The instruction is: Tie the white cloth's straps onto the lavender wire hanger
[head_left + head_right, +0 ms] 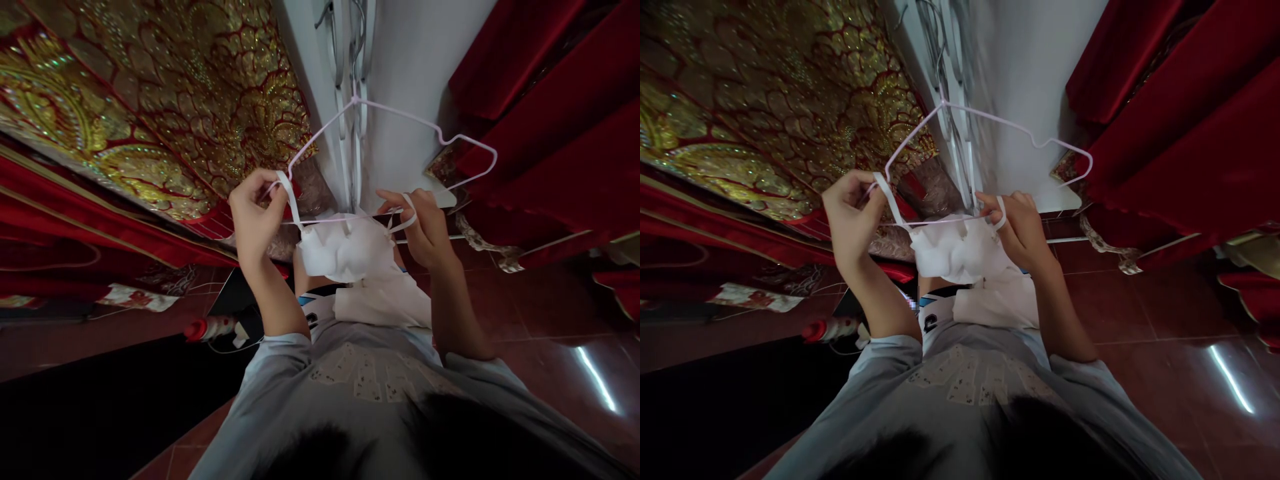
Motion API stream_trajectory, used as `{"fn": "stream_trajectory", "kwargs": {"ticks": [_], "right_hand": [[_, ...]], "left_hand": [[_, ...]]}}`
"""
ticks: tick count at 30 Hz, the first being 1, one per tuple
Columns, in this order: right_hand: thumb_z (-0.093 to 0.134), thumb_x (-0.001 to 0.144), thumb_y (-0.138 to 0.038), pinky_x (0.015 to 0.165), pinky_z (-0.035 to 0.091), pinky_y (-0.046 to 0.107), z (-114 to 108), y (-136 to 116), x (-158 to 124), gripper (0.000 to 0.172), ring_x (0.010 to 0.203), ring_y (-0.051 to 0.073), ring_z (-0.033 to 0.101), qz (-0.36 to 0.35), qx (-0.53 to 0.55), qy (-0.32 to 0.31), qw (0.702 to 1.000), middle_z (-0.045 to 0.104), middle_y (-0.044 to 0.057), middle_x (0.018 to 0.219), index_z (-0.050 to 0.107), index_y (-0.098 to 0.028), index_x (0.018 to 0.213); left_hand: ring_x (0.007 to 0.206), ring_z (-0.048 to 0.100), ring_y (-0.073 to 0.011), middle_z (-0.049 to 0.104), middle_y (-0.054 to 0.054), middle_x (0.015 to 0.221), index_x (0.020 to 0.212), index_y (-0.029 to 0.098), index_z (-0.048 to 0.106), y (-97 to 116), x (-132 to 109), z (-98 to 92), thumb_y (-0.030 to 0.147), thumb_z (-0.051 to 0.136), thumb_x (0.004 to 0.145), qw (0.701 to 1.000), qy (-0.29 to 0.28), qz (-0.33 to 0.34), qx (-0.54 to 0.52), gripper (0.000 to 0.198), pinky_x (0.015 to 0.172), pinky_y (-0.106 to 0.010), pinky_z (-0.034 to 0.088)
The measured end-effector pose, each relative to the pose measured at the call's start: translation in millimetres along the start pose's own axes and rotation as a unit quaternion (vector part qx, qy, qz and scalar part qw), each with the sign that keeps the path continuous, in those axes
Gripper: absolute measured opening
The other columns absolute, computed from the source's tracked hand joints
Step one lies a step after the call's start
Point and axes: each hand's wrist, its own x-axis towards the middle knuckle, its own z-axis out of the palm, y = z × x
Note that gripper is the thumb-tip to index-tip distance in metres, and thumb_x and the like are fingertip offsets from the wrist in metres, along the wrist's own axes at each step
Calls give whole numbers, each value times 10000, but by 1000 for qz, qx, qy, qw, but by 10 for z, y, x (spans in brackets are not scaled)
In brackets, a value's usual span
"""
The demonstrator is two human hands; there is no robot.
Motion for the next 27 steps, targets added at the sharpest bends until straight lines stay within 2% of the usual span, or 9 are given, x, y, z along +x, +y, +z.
{"fn": "stream_trajectory", "kwargs": {"ticks": [3, 6, 8, 10, 13, 16, 20, 23, 27], "right_hand": [[285, 1071, -643, 849, 462, 437, -7, -2, 2, 572, 799, 210, 592, -3, -1, 0, 1000, 783, 29, 973, 730, -395, 1330], [287, 1071, -641, 847, 470, 441, -3, -8, -1, 569, 795, 214, 599, 1, -3, -3, 1000, 782, 34, 976, 725, -396, 1338], [288, 1065, -654, 858, 477, 450, 9, -11, -5, 581, 795, 216, 604, 3, -3, -2, 1000, 782, 39, 977, 728, -388, 1335], [281, 1059, -670, 877, 482, 461, 22, -11, -9, 602, 797, 217, 607, 4, 0, 1, 1000, 782, 44, 982, 736, -375, 1321], [291, 1062, -669, 889, 486, 468, 31, -11, -10, 610, 797, 212, 601, 5, -1, 7, 1000, 786, 48, 987, 748, -340, 1298], [295, 1071, -652, 882, 496, 461, 32, -20, -10, 596, 810, 209, 602, -1, -7, 12, 1000, 793, 46, 1011, 743, -335, 1304], [314, 1080, -631, 900, 514, 449, 50, -39, -21, 581, 860, 204, 634, -11, 18, 21, 1000, 787, 44, 1022, 704, -321, 1380], [389, 1072, -621, 898, 546, 449, 67, 8, -34, 555, 903, 209, 671, 13, 94, 84, 992, 785, 46, 1011, 681, -297, 1416], [496, 1019, -665, 799, 599, 459, -5, 224, -44, 523, 818, 222, 723, 75, 127, 271, 951, 794, 55, 936, 784, -274, 1214]], "left_hand": [[609, 505, -126, 594, 12, 650, 712, 177, 747, -88, 26, 38, 66, 680, 926, 1000, 18, 16, 8, 250, 600, -227, 398], [546, 477, -111, 578, 10, 608, 684, 175, 722, -254, -58, 62, 192, 671, 950, 995, 93, 13, -42, 271, 533, -219, 352], [538, 501, -103, 579, 19, 614, 710, 177, 689, -360, -173, 109, 287, 745, 913, 980, 154, -23, -122, 238, 527, -210, 381], [560, 559, -105, 602, 22, 645, 768, 182, 654, -436, -310, 190, 353, 778, 891, 956, 189, -80, -209, 245, 556, -205, 441], [630, 662, -124, 676, -3, 708, 835, 189, 613, -478, -481, 335, 425, 746, 927, 934, 177, -142, -276, 286, 616, -214, 504], [641, 696, -148, 659, 13, 641, 857, 205, 584, -448, -546, 414, 461, 705, 969, 939, 163, -118, -279, 305, 679, -242, 543], [614, 688, -161, 580, 49, 564, 873, 215, 579, -351, -531, 372, 480, 685, 1001, 950, 163, -87, -253, 312, 704, -267, 563], [576, 646, -146, 568, 53, 574, 877, 219, 584, -291, -516, 311, 486, 661, 1021, 957, 167, -84, -223, 314, 705, -270, 573], [537, 588, -134, 559, 58, 591, 911, 223, 599, -284, -504, 256, 551, 688, 990, 965, 159, -60, -199, 349, 706, -282, 585]]}}
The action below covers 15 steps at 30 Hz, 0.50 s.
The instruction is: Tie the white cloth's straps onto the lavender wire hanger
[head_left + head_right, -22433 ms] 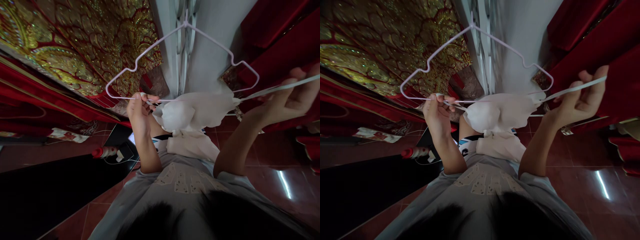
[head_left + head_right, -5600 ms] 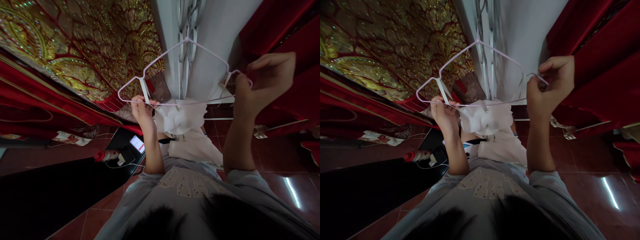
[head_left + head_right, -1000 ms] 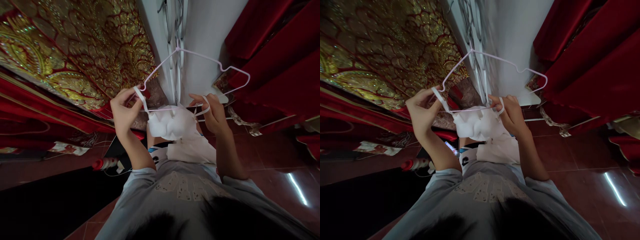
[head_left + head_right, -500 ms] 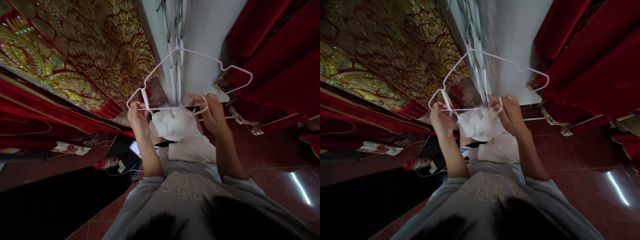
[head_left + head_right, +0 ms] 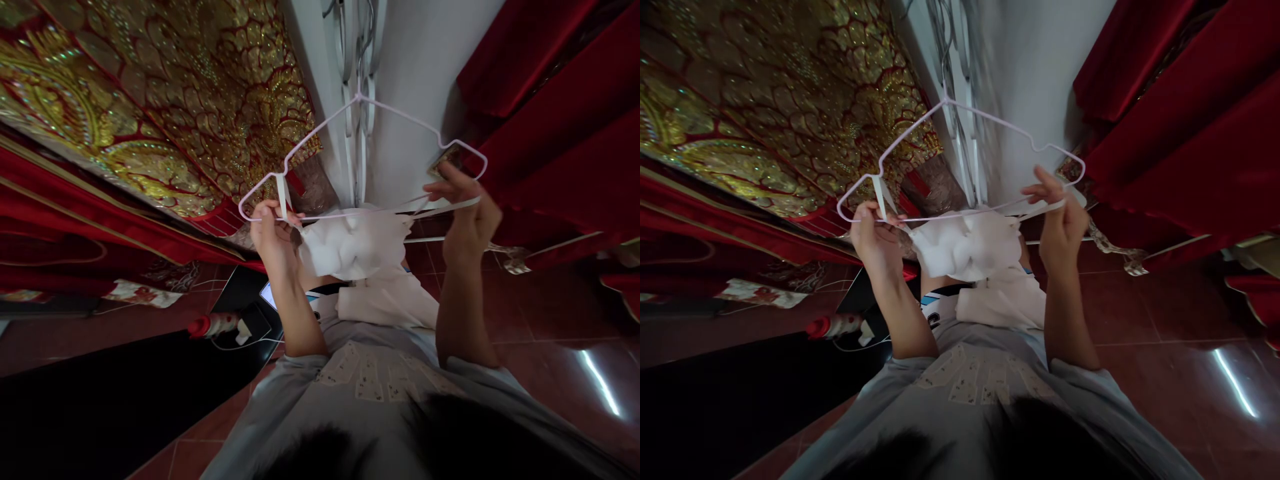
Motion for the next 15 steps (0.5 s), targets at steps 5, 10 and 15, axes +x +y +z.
{"fn": "stream_trajectory", "kwargs": {"ticks": [5, 10, 15], "right_hand": [[435, 1065, -586, 852, 616, 495, -331, 252, 194, 498, 782, 199, 729, 16, -36, 190, 981, 742, 46, 886, 770, -230, 1159], [623, 970, -621, 920, 591, 513, -452, 229, 394, 459, 921, 232, 743, 64, -65, 106, 990, 753, 66, 1012, 751, -227, 1169], [775, 890, -515, 809, 550, 402, -191, -75, 623, 274, 810, 179, 639, 37, -148, -104, 983, 696, 38, 872, 725, -251, 943]], "left_hand": [[526, 581, -145, 560, 59, 578, 934, 239, 615, -15, 27, -39, 595, 735, 929, 999, -18, 24, -10, 376, 649, -282, 577], [548, 610, -148, 579, 59, 590, 975, 248, 623, -29, 33, -58, 551, 740, 942, 999, -33, 23, -25, 326, 643, -273, 575], [523, 593, -138, 583, 69, 590, 994, 255, 614, -25, 52, -63, 512, 794, 908, 999, -31, 16, -41, 325, 649, -268, 582]]}}
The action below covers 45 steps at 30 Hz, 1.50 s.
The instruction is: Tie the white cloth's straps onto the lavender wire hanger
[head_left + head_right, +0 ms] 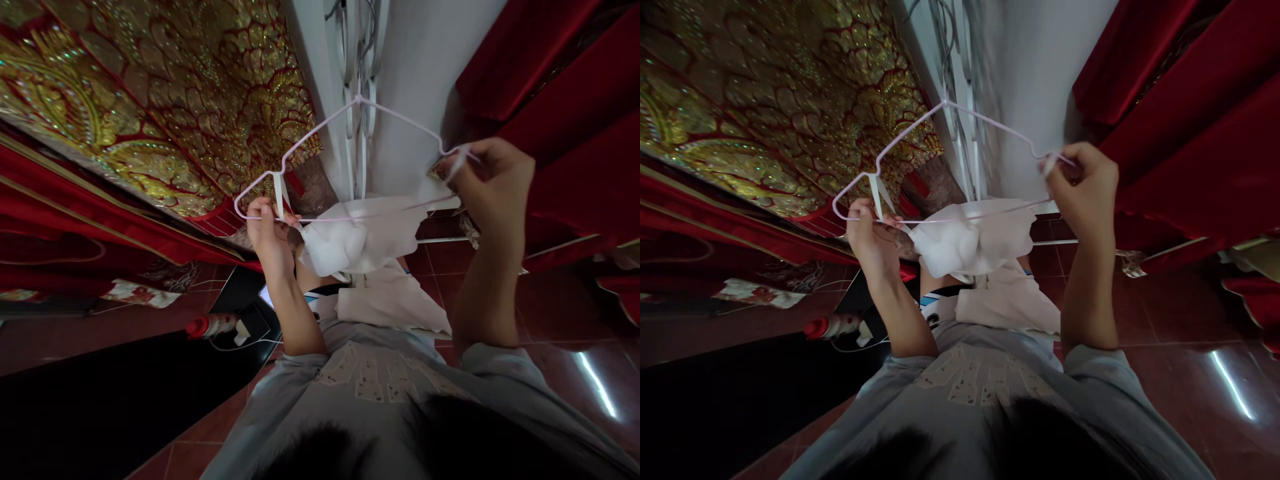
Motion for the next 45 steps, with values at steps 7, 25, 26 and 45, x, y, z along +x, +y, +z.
{"fn": "stream_trajectory", "kwargs": {"ticks": [7, 25, 26, 45], "right_hand": [[789, 851, -335, 988, 547, 541, 157, -171, -4, 336, 1077, 290, 662, -125, -92, -49, 987, 699, 74, 1115, 659, -292, 1158], [577, 1018, -428, 1021, 425, 463, 704, -258, -821, 349, 1079, 273, 645, -202, -141, -199, 948, 758, 48, 1130, 641, -274, 1325], [585, 1013, -423, 1032, 419, 464, 715, -256, -838, 352, 1090, 275, 640, -202, -142, -195, 949, 752, 46, 1135, 632, -279, 1331], [559, 1018, -428, 1026, 387, 449, 785, -244, -848, 313, 1080, 270, 618, -194, -123, -197, 953, 740, 46, 1102, 649, -285, 1281]], "left_hand": [[531, 603, -137, 602, 71, 609, 995, 254, 589, 10, 12, -4, 565, 835, 863, 1000, 9, -10, 17, 418, 641, -270, 560], [750, 707, -147, 755, -22, 824, 909, 209, 710, 98, -190, -24, 498, 780, 929, 991, -21, -27, 130, 298, 758, -257, 546], [794, 705, -151, 760, -33, 855, 888, 203, 741, 156, -228, -35, 494, 758, 950, 984, -46, -27, 168, 298, 786, -259, 543], [1268, 626, -296, 727, -131, 1299, 1120, 191, 808, 818, -65, -67, 606, 750, 849, 992, -65, -104, -19, 499, 498, -234, 430]]}}
